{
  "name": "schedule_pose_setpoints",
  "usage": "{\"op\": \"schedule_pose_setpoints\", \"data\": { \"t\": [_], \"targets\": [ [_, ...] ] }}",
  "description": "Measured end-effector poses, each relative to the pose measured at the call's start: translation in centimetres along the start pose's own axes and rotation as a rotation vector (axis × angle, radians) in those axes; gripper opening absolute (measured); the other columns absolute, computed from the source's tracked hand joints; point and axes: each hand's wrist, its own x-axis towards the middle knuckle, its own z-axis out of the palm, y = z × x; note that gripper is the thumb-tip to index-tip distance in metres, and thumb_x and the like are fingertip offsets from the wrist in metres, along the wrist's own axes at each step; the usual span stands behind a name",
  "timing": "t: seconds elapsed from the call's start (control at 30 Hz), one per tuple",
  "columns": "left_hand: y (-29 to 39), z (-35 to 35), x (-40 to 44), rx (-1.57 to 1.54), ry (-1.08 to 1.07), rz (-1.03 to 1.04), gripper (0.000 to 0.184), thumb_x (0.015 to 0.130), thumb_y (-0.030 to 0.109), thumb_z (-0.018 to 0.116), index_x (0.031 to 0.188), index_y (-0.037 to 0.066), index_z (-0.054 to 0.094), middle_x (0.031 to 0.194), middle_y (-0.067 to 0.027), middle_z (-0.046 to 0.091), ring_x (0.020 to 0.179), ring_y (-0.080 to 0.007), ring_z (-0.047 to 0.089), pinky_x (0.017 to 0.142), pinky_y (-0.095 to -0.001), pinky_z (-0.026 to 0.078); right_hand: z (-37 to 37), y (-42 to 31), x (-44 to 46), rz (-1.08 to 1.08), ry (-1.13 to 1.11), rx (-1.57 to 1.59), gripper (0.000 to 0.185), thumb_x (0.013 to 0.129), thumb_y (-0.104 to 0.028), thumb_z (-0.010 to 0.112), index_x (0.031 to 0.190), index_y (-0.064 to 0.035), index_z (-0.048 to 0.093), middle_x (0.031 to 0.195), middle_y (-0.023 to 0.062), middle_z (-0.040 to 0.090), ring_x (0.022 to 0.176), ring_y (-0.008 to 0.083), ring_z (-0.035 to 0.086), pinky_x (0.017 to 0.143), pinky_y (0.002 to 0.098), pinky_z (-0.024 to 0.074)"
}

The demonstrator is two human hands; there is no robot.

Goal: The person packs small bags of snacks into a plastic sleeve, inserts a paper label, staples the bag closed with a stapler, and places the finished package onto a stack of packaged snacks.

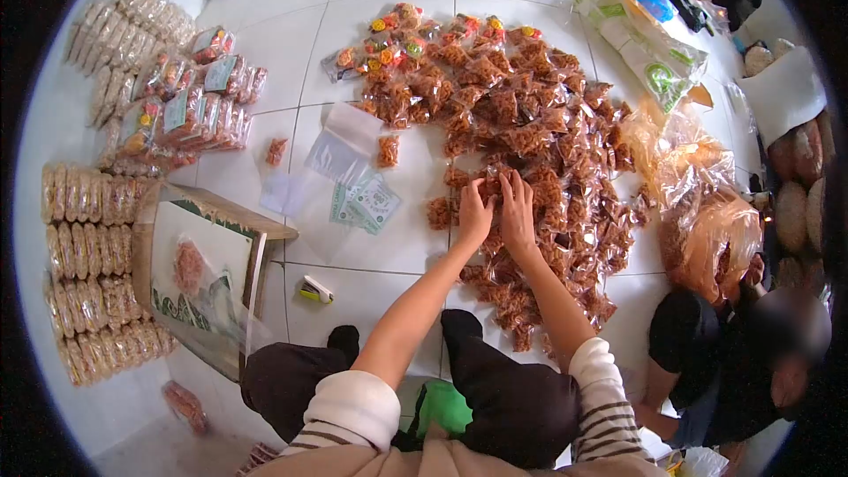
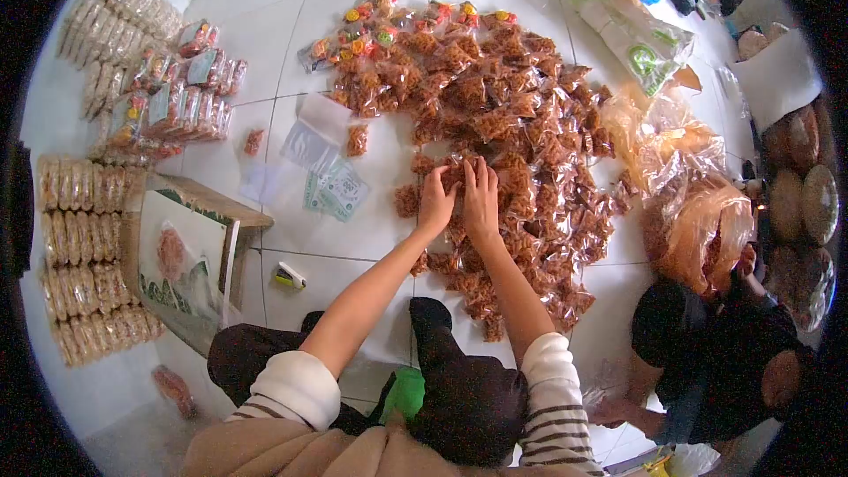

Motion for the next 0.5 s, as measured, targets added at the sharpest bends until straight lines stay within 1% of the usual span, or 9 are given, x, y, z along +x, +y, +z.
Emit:
{"op": "schedule_pose_setpoints", "data": {
  "t": [0.03,0.1,0.13,0.2,0.23,0.27,0.3,0.37,0.5],
  "targets": [
    [0.0,0.1,0.0,-0.036,-0.072,-0.13,0.04,0.077,0.011,0.059,0.112,0.002,0.041,0.107,-0.0179,0.05,0.097,-0.0335,0.048,0.083,-0.0403,0.039,0.4,0.1,0.1,0.003,-0.011,0.004,0.052,0.071,0.008,0.048,0.121,-0.0019,0.038,0.126,0.0183,0.035,0.113,0.0359,0.034,0.096,0.0406,0.0299],
    [-0.4,-0.2,0.8,-0.112,-0.129,-0.168,0.038,0.078,0.017,0.06,0.11,0.002,0.045,0.108,-0.019,0.05,0.1,-0.0304,0.049,0.083,-0.0379,0.04,0.3,0.0,0.6,0.073,0.104,0.264,0.047,0.071,0.009,0.047,0.116,-0.0027,0.044,0.12,0.0154,0.043,0.111,0.0328,0.037,0.095,0.0395,0.0317],
    [-0.6,-0.3,1.0,-0.177,-0.166,-0.203,0.039,0.078,0.021,0.061,0.109,0.002,0.046,0.107,-0.0172,0.051,0.101,-0.0274,0.049,0.084,-0.0358,0.039,0.1,-0.2,0.5,0.05,0.189,0.289,0.037,0.076,0.005,0.049,0.113,-0.0012,0.045,0.114,0.0134,0.047,0.104,0.0323,0.042,0.089,0.0383,0.0372],
    [0.4,-1.7,1.0,-0.241,-0.195,-0.233,0.04,0.078,0.024,0.062,0.108,0.002,0.048,0.107,-0.0153,0.052,0.102,-0.0245,0.049,0.084,-0.0337,0.039,-0.7,-1.0,0.3,0.139,0.213,0.385,0.034,0.078,0.003,0.049,0.112,-0.0019,0.046,0.111,0.0132,0.049,0.102,0.0314,0.045,0.087,0.0379,0.0385],
    [2.5,-3.4,0.7,-0.389,-0.198,-0.273,0.043,0.077,0.026,0.062,0.109,0.002,0.046,0.107,-0.0128,0.052,0.102,-0.0214,0.049,0.085,-0.0321,0.038,-1.2,-1.5,0.1,0.23,0.238,0.478,0.031,0.08,0.002,0.049,0.11,-0.0026,0.048,0.108,0.013,0.051,0.099,0.0305,0.047,0.085,0.0375,0.0398],
    [4.3,-4.7,0.5,-0.541,-0.199,-0.309,0.046,0.077,0.027,0.063,0.111,0.002,0.045,0.107,-0.0103,0.052,0.102,-0.0184,0.048,0.086,-0.0304,0.038,-1.8,-2.0,0.0,0.225,0.273,0.499,0.028,0.082,0.0,0.048,0.11,-0.0031,0.049,0.108,0.0125,0.052,0.097,0.028,0.05,0.084,0.036,0.041],
    [5.1,-5.4,0.2,-0.543,-0.192,-0.301,0.046,0.077,0.027,0.063,0.111,0.002,0.045,0.107,-0.0103,0.052,0.102,-0.0184,0.048,0.086,-0.0304,0.038,-2.8,-2.7,-0.1,0.215,0.278,0.5,0.028,0.082,0.0,0.048,0.11,-0.0031,0.049,0.108,0.0125,0.052,0.097,0.028,0.05,0.084,0.036,0.041],
    [6.7,-7.2,0.2,-0.839,-0.229,-0.404,0.046,0.077,0.025,0.063,0.112,0.003,0.042,0.108,-0.0074,0.051,0.101,-0.016,0.048,0.087,-0.0296,0.037,-4.7,-4.4,0.1,0.256,0.324,0.687,0.026,0.085,-0.001,0.045,0.111,-0.0034,0.047,0.109,0.0111,0.052,0.099,0.023,0.051,0.085,0.0335,0.0412],
    [9.8,-11.3,-0.7,-0.89,-0.179,-0.335,0.047,0.077,0.022,0.062,0.113,0.005,0.038,0.108,-0.0075,0.049,0.099,-0.015,0.048,0.085,-0.0283,0.038,-9.2,-7.7,-0.1,0.139,0.476,0.881,0.025,0.088,-0.002,0.042,0.112,-0.0032,0.045,0.111,0.0108,0.052,0.101,0.0185,0.05,0.085,0.0305,0.0411]
  ]
}}
